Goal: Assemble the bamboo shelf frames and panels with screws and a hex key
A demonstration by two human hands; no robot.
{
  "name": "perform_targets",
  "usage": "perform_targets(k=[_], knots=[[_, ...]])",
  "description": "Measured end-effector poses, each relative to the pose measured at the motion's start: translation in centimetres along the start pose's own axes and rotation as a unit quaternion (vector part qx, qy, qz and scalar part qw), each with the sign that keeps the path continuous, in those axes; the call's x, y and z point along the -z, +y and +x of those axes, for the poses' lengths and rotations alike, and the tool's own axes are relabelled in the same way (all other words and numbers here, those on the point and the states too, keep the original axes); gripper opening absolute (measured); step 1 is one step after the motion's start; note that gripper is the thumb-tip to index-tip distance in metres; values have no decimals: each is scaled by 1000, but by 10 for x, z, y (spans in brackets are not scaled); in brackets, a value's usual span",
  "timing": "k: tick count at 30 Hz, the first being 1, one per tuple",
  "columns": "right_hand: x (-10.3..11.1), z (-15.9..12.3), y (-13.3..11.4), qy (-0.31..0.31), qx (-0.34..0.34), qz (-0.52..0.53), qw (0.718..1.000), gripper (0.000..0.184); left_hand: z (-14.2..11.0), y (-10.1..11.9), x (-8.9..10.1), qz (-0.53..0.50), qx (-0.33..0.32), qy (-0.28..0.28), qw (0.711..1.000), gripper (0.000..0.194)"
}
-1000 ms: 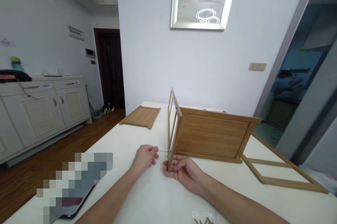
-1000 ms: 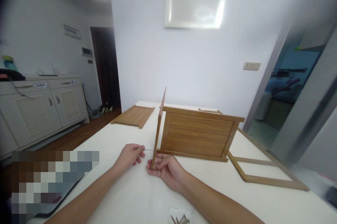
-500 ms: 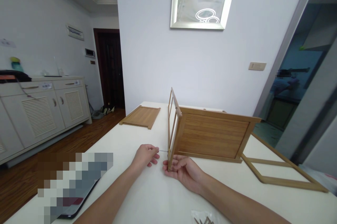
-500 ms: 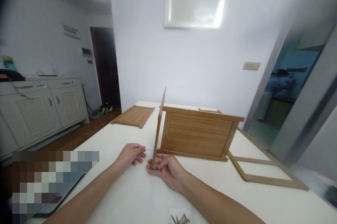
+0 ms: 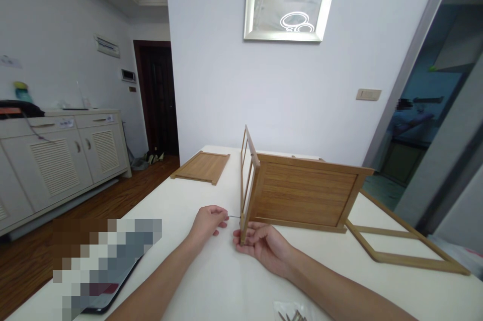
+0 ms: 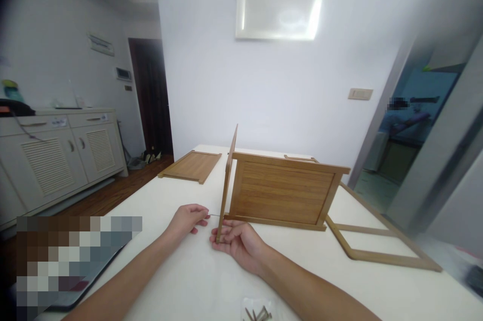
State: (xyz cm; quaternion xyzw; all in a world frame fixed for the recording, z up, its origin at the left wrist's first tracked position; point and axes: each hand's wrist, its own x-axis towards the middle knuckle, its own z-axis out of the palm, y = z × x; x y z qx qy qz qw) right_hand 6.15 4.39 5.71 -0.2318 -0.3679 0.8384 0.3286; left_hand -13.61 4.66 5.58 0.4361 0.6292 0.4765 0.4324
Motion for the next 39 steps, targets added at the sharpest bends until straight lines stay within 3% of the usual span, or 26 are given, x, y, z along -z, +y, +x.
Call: perform_targets(k=[9,18,39], knots=[[-1,-1,0,6,3,8,1000,45,3,-6,0,-29,-16,20,999,52],[-1,-1,0,9,2,9,1000,45,3,-5,-1,-29,-17,12,999,42],[2,1,1,-3,2,2,1000,43,11,-16,3,-45,-56,23,997,39]])
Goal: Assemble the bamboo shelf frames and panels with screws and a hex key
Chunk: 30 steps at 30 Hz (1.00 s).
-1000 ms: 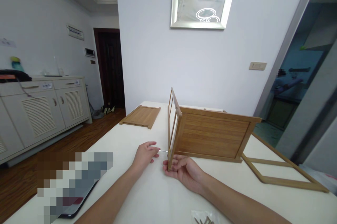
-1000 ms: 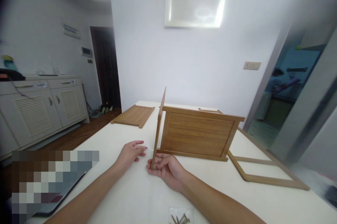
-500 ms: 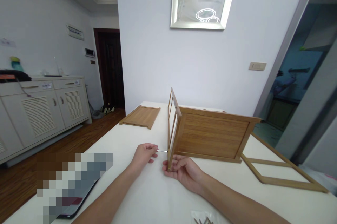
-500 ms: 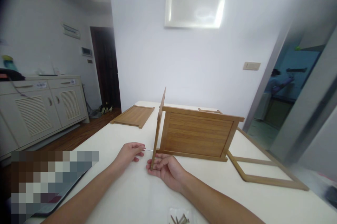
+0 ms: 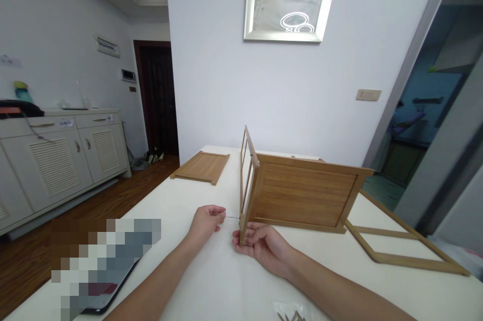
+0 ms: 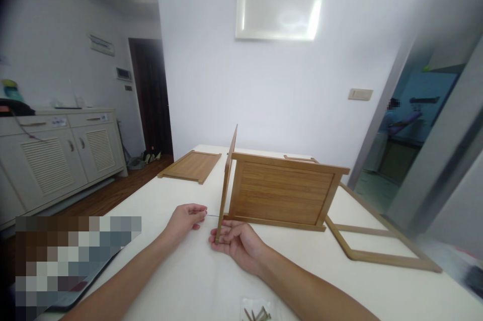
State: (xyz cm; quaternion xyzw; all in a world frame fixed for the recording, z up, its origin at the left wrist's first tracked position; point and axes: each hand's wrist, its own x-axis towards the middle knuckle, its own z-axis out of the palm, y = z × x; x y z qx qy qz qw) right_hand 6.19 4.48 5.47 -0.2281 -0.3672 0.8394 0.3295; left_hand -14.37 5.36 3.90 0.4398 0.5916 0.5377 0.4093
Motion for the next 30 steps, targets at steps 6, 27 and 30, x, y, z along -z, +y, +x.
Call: perform_targets(k=[6,27,30], knots=[[-1,-1,0,0,1,-1,1000,42,0,3,-2,12,-22,11,1000,30],[-2,0,-2,6,-4,4,1000,41,2,-1,0,111,-112,27,987,13],[-3,0,-2,10,-5,3,1000,41,0,2,1,133,-126,31,983,10]])
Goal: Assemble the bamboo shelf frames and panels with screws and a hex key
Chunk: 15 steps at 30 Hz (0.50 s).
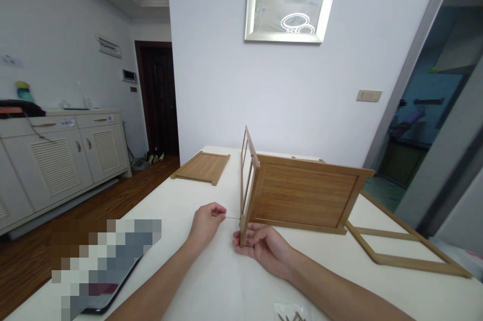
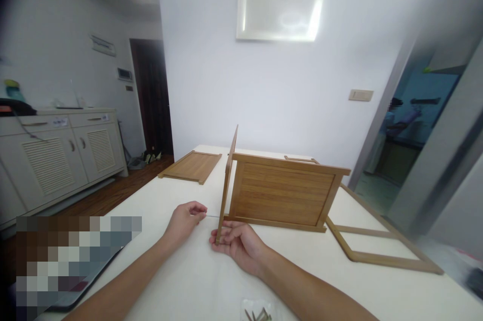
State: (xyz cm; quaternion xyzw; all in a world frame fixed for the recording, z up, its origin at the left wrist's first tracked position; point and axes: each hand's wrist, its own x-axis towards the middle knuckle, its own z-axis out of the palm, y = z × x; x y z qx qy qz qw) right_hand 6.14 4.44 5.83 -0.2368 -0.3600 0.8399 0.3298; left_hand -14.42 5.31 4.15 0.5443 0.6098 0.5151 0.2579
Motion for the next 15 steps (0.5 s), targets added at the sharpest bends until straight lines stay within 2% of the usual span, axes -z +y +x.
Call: perform_targets(k=[9,13,15], knots=[[2,1,2,-4,2,9,1000,43,-3,6,3,26,-18,3,1000,7],[3,1,3,1,1,14,1000,42,-2,5,2,-2,6,-2,1000,6],[3,1,3,2,0,12,1000,41,-2,6,0,-29,32,-10,999,14]])
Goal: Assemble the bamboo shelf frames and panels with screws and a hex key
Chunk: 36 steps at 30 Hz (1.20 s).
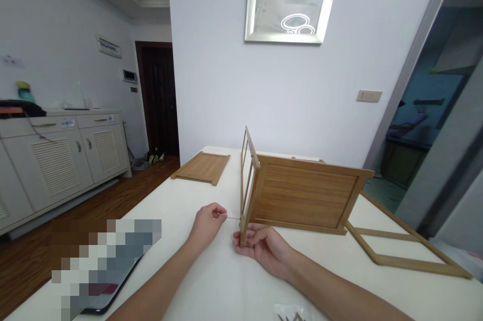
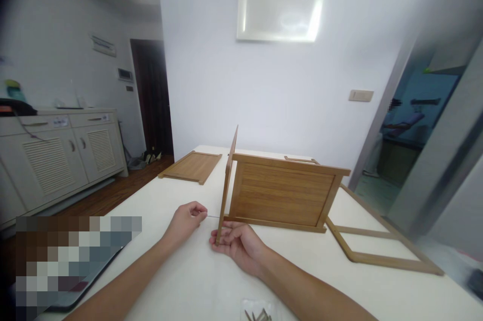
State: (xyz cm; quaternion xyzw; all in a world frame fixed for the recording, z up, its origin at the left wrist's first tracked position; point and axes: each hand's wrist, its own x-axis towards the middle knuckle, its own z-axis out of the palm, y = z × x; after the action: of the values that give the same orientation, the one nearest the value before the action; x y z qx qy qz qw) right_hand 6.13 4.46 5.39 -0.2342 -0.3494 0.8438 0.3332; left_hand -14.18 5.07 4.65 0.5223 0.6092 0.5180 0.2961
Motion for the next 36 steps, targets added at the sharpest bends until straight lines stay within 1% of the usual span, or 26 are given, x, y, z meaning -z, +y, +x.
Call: perform_targets(k=[3,5,7,11,14,18,25,36], knots=[[1,1,0,1,-1,0,1000,41,-1,1,-2,-53,50,-15,997,37],[1,1,0,2,-2,1,1000,41,-2,1,-3,-89,79,-27,993,47],[2,2,0,0,-3,0,1000,40,-3,1,-3,-119,103,-46,986,49],[2,1,0,-6,0,-5,1000,38,-3,-1,-2,-154,138,-82,975,46],[0,0,0,-3,3,-2,1000,37,-3,0,-1,-160,156,-97,970,46],[-3,-2,-1,-1,4,1,1000,39,-5,2,-1,-147,184,-109,966,50],[-4,-3,-2,-3,6,3,1000,40,-7,6,0,-140,189,-136,962,55],[-2,-2,-1,-1,8,4,1000,43,-7,7,0,-149,184,-125,963,55]])
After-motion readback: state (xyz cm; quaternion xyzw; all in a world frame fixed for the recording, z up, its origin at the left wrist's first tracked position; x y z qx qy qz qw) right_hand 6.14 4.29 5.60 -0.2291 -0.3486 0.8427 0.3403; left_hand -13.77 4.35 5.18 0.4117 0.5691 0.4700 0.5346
